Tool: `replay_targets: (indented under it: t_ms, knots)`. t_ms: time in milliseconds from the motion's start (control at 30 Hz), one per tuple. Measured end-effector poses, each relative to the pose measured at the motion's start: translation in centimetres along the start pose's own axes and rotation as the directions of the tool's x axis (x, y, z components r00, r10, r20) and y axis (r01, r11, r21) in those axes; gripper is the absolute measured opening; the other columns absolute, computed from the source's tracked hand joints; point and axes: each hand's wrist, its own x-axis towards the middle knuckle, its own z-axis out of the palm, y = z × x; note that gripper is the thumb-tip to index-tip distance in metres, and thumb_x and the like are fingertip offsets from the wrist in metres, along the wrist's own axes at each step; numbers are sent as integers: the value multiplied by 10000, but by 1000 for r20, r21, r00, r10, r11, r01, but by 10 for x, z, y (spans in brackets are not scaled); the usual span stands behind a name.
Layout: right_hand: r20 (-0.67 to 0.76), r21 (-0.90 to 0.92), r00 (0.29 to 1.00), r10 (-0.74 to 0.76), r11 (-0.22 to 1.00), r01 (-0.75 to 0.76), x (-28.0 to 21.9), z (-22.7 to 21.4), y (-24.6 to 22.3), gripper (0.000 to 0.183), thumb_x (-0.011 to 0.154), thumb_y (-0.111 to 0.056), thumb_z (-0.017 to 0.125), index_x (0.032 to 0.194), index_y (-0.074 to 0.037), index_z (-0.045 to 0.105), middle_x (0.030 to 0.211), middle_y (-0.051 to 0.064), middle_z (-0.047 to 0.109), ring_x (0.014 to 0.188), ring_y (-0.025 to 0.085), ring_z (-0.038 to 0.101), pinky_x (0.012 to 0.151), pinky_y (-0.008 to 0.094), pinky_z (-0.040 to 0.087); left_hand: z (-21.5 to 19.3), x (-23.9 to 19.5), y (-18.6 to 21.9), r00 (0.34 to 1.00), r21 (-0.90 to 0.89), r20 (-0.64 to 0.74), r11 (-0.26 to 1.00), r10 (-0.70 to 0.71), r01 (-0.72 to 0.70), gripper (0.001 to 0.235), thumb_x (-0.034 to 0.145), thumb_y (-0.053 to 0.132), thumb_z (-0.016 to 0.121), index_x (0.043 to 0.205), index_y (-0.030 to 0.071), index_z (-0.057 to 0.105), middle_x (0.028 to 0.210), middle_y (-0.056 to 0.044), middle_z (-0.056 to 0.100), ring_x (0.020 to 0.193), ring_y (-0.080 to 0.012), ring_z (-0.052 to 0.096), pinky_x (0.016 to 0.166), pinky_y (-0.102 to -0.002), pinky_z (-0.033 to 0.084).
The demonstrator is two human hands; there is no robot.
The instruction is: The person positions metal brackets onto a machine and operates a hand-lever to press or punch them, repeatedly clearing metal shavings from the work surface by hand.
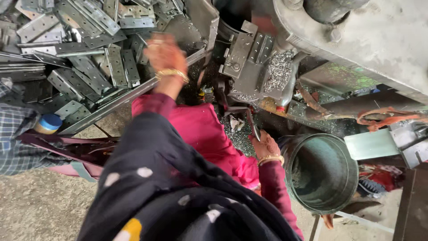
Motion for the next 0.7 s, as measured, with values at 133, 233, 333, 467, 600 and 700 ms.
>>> replay_targets:
  t_ms: [133,233,333,467,600,700]
  knots:
    - [18,54,1000,2,999,-3,-10,-20,-28,432,880,-483,642,1137,-140,693,1082,206,729,1046,440,663,857,535,513,72,42,-53,995,278,45,957,-93,77,493,809,421,531,1132,64,638,1189,-132,662,1020,-321,635,857,-475,506]
    - [55,-29,994,99,995,-98,-9,-21,-31,494,893,-508,653,1204,-125,654,1119,210,723,1063,436,670,879,536,516,123,62,-66,970,-42,136,977,-203,210,345,987,283,539,1112,-19,652,1064,-194,661,929,-341,621,791,-452,525]
    - [-102,-10,994,-36,999,36,-9,-13,-21,597,888,-511,651,1327,-111,582,1169,234,695,1079,444,660,882,536,512,145,61,-93,967,-176,161,958,-199,226,314,1057,247,510,1139,-14,663,1034,-208,678,936,-354,633,797,-451,534]
    - [-350,-99,876,-333,942,319,-4,14,-20,641,903,-495,660,1353,-52,550,1265,255,652,1126,480,621,862,534,512,128,46,-137,971,-152,237,986,-38,76,254,1127,157,455,1181,36,672,1098,-196,693,1032,-362,649,889,-461,538]
    - [-163,32,965,-208,976,216,-2,6,-15,644,903,-488,680,1384,-85,536,1228,230,643,1111,450,631,883,527,513,118,44,-86,972,-33,172,985,-161,169,276,1039,215,475,1110,50,685,1069,-204,691,1028,-383,651,846,-491,547]
    - [-191,10,943,-273,960,280,-4,6,-5,633,840,-457,711,1329,-89,551,1259,220,636,1102,448,629,835,524,523,119,56,-58,923,-200,146,903,-357,381,292,1032,244,478,1085,55,695,1064,-226,684,1026,-402,649,842,-503,550]
